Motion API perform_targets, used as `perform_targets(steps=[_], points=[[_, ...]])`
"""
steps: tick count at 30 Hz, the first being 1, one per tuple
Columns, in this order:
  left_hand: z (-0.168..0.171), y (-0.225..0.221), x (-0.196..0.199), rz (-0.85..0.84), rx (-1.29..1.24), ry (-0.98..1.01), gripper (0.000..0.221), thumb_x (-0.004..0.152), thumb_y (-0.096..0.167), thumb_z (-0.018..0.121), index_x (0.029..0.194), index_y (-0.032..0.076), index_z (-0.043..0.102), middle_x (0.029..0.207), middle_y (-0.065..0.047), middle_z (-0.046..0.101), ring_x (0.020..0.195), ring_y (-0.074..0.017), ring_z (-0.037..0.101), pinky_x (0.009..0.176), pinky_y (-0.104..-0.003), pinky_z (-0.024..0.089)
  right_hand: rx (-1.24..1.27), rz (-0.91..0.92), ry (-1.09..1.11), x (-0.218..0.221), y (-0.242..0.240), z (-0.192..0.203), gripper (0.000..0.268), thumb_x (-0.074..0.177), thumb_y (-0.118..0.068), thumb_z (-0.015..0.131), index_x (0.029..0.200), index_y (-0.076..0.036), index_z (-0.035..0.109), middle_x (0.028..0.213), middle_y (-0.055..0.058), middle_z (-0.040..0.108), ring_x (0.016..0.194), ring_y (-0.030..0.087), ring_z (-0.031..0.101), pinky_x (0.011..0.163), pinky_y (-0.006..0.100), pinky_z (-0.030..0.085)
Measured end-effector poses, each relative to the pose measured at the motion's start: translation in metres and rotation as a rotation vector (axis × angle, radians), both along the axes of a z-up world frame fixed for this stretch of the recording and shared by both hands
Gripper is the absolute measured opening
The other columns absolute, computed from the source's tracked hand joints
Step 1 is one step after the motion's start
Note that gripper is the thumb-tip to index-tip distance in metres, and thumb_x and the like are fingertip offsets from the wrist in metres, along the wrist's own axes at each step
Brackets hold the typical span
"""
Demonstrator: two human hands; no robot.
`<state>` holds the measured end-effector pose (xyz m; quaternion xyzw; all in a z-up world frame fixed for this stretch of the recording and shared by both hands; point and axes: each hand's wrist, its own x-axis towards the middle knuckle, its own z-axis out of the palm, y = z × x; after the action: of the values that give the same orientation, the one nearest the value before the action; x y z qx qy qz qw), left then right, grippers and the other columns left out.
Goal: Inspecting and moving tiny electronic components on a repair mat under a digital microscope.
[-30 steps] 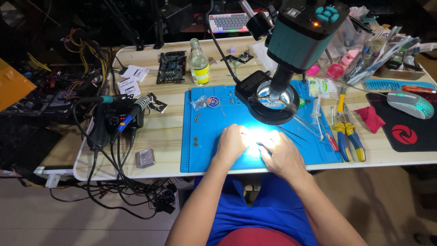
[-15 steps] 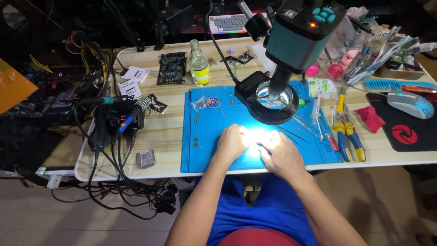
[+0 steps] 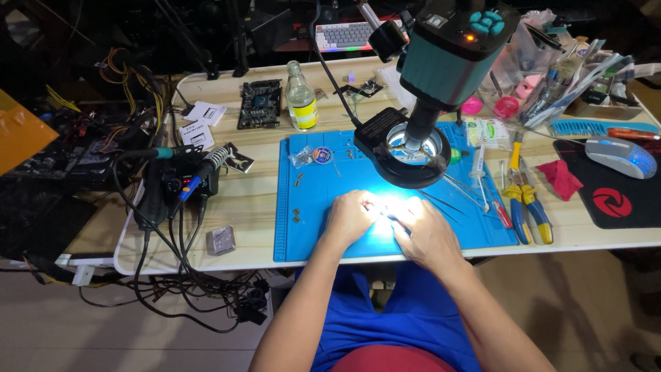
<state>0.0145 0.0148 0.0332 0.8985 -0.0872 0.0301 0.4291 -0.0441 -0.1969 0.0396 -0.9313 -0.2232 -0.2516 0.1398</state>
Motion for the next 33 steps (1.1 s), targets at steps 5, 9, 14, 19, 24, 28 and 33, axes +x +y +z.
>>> perform_targets(steps=[5, 9, 14, 19, 24, 28, 33], points=[[0.016, -0.001, -0.008, -0.001, -0.025, -0.025, 0.016, 0.084, 0.021, 0.062, 0.081, 0.016, 0.077, 0.078, -0.010, 0.070, 0.086, -0.0407, 0.074, 0.078, -0.052, 0.061, 0.000, 0.002, 0.002, -0.001, 0.000, 0.002, 0.020, 0.094, -0.038, 0.073, 0.098, -0.018, 0.075, 0.089, 0.005, 0.061, 0.089, 0.032, 0.068, 0.077, 0.045, 0.059], [0.020, -0.004, -0.015, -0.009, -0.029, -0.060, 0.016, 0.084, 0.020, 0.063, 0.081, 0.008, 0.074, 0.078, -0.017, 0.070, 0.085, -0.0476, 0.073, 0.074, -0.060, 0.057, 0.002, 0.016, -0.015, -0.004, 0.006, 0.013, 0.020, 0.094, -0.036, 0.073, 0.096, -0.015, 0.075, 0.089, 0.008, 0.060, 0.088, 0.034, 0.066, 0.077, 0.047, 0.058], [-0.030, 0.001, 0.011, -0.079, -0.125, -0.167, 0.015, 0.085, 0.013, 0.065, 0.095, 0.011, 0.076, 0.082, -0.018, 0.074, 0.085, -0.0427, 0.076, 0.075, -0.054, 0.058, 0.005, 0.047, -0.044, 0.001, 0.005, 0.003, 0.018, 0.094, -0.031, 0.076, 0.096, -0.014, 0.079, 0.088, 0.012, 0.064, 0.088, 0.037, 0.067, 0.078, 0.049, 0.058], [-0.019, 0.011, 0.005, 0.005, -0.631, -0.056, 0.034, 0.097, 0.009, 0.063, 0.125, 0.004, 0.080, 0.083, -0.009, 0.072, 0.067, -0.0168, 0.066, 0.068, -0.033, 0.060, 0.023, -0.003, -0.026, 0.002, -0.002, -0.010, 0.017, 0.101, -0.031, 0.072, 0.103, -0.016, 0.080, 0.092, 0.009, 0.065, 0.094, 0.034, 0.068, 0.083, 0.045, 0.059], [-0.006, 0.016, 0.002, 0.067, -0.739, -0.010, 0.019, 0.100, 0.017, 0.074, 0.112, 0.004, 0.083, 0.076, -0.014, 0.077, 0.059, -0.0179, 0.075, 0.056, -0.031, 0.065, -0.110, -0.019, -0.017, 0.004, 0.001, -0.009, 0.057, 0.107, -0.057, 0.063, 0.143, -0.014, 0.073, 0.137, 0.012, 0.070, 0.140, 0.033, 0.059, 0.114, 0.053, 0.045], [-0.010, 0.013, 0.007, 0.080, -0.759, 0.003, 0.017, 0.101, 0.018, 0.076, 0.107, 0.003, 0.082, 0.075, -0.013, 0.078, 0.058, -0.0179, 0.077, 0.054, -0.030, 0.066, -0.225, 0.065, 0.007, -0.008, 0.010, -0.001, 0.073, 0.107, -0.062, 0.057, 0.155, -0.007, 0.064, 0.156, 0.019, 0.067, 0.153, 0.040, 0.053, 0.124, 0.072, 0.033], [-0.012, 0.008, 0.009, 0.055, -0.795, -0.040, 0.016, 0.102, 0.015, 0.077, 0.100, 0.000, 0.077, 0.077, -0.015, 0.081, 0.059, -0.0181, 0.078, 0.054, -0.029, 0.066, 0.416, 0.633, 0.421, -0.050, 0.028, 0.038, 0.063, 0.109, -0.052, 0.053, 0.148, -0.007, 0.071, 0.149, 0.020, 0.073, 0.141, 0.047, 0.065, 0.120, 0.062, 0.047]])
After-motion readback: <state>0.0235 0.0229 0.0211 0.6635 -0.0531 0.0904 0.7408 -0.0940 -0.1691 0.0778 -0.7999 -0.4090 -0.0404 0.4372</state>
